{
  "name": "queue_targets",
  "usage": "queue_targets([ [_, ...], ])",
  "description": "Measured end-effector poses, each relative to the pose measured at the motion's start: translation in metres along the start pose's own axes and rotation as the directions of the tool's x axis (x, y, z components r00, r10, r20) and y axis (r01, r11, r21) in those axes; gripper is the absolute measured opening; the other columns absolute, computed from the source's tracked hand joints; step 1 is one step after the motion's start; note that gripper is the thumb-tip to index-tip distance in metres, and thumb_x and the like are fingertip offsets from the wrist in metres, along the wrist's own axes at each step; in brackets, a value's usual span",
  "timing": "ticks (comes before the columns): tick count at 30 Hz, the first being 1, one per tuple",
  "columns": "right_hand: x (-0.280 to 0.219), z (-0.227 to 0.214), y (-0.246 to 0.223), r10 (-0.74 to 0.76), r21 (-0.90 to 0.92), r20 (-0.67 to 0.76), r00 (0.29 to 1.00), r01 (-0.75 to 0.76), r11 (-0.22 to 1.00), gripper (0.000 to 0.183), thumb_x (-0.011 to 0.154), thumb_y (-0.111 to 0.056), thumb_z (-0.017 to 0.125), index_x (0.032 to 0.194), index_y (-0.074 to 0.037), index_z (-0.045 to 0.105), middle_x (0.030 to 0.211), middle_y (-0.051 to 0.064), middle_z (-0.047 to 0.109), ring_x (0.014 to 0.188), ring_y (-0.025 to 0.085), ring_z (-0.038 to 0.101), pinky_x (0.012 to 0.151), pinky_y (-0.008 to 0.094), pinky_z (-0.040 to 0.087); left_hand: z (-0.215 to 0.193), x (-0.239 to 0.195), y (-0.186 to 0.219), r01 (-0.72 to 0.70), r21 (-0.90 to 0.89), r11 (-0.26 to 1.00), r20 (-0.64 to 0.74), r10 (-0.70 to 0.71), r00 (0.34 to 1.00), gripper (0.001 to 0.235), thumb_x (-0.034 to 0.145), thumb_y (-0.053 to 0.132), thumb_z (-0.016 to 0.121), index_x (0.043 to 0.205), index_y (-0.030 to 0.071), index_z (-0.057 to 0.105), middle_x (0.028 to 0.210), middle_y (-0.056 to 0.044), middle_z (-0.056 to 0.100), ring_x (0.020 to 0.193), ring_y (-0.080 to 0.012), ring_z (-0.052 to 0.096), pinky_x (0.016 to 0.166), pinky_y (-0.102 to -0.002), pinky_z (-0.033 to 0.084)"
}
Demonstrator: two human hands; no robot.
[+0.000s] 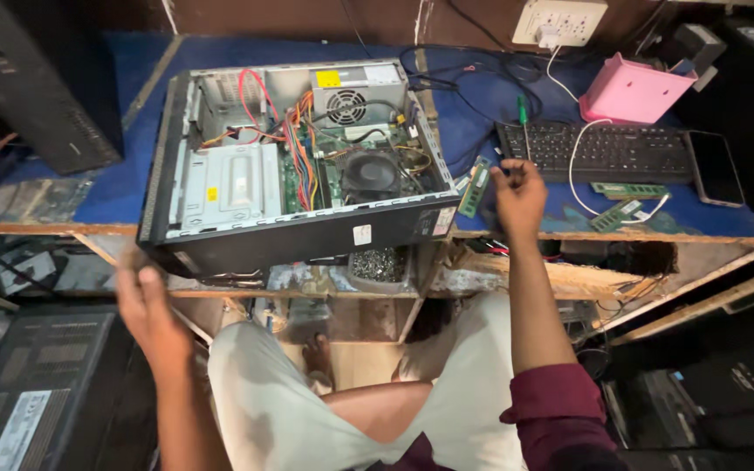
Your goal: The person works inside an open desktop computer case, handling internal wires and installing a green RAM stick into the motherboard. They then use a screwdriver to tighten screws on the back panel of the case.
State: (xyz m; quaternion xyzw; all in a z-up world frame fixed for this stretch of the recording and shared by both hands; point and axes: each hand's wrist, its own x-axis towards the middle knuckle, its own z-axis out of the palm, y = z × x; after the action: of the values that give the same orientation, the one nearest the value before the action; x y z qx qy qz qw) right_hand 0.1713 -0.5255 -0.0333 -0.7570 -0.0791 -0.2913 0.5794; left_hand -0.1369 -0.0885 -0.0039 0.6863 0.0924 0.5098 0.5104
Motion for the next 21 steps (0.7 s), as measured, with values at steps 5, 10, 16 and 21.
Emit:
queue_targets([
  [5,-0.003,-0.002,-0.01,-0.003,-0.053,-0.003,1.0,0.003,0.999,0.021,0.092,-0.013,0.08,0.105,-0.003,0.069,0.07,-0.004,0.061,0.06,0.002,0.048,0.055,0.022,0.038,-0.006,-0.008,-0.042,0.114,-0.227,0.967,0.096,-0.094,0.991,0.064,0.114,0.037,0.044,0.157,-0.01,0.034,0.159,-0.024,0.044,0.149,-0.0322,0.044,0.126,-0.043,0.033],
  [10,-0.007,-0.001,-0.02,-0.012,-0.065,-0.01,1.0,0.011,0.998,0.02,0.093,-0.012,0.079,0.106,-0.002,0.068,0.07,-0.004,0.061,0.061,0.002,0.048,0.055,0.022,0.038,-0.006,-0.007,-0.05,0.12,-0.36,0.925,0.09,-0.094,0.992,0.058,0.113,0.036,0.046,0.151,-0.006,0.041,0.151,-0.021,0.05,0.143,-0.0298,0.049,0.125,-0.041,0.036],
  [16,-0.005,0.002,-0.015,-0.111,-0.046,-0.024,0.993,0.11,0.993,0.016,0.094,-0.009,0.078,0.101,-0.001,0.066,0.071,-0.003,0.06,0.062,0.003,0.048,0.057,0.022,0.039,0.021,-0.092,-0.047,-0.3,0.717,0.629,0.182,0.246,0.952,0.047,0.081,0.01,0.071,0.123,-0.003,0.056,0.122,-0.017,0.056,0.118,-0.0413,0.057,0.109,-0.064,0.035],
  [21,-0.001,0.003,-0.004,-0.19,0.033,-0.051,0.98,0.192,0.981,0.016,0.096,-0.008,0.078,0.101,-0.002,0.063,0.077,-0.004,0.062,0.067,0.002,0.05,0.06,0.022,0.042,0.07,-0.236,-0.028,-0.466,0.227,0.855,0.886,0.016,0.463,0.05,0.076,0.017,0.066,0.12,-0.005,0.058,0.13,-0.025,0.055,0.12,-0.0474,0.049,0.103,-0.059,0.035],
])
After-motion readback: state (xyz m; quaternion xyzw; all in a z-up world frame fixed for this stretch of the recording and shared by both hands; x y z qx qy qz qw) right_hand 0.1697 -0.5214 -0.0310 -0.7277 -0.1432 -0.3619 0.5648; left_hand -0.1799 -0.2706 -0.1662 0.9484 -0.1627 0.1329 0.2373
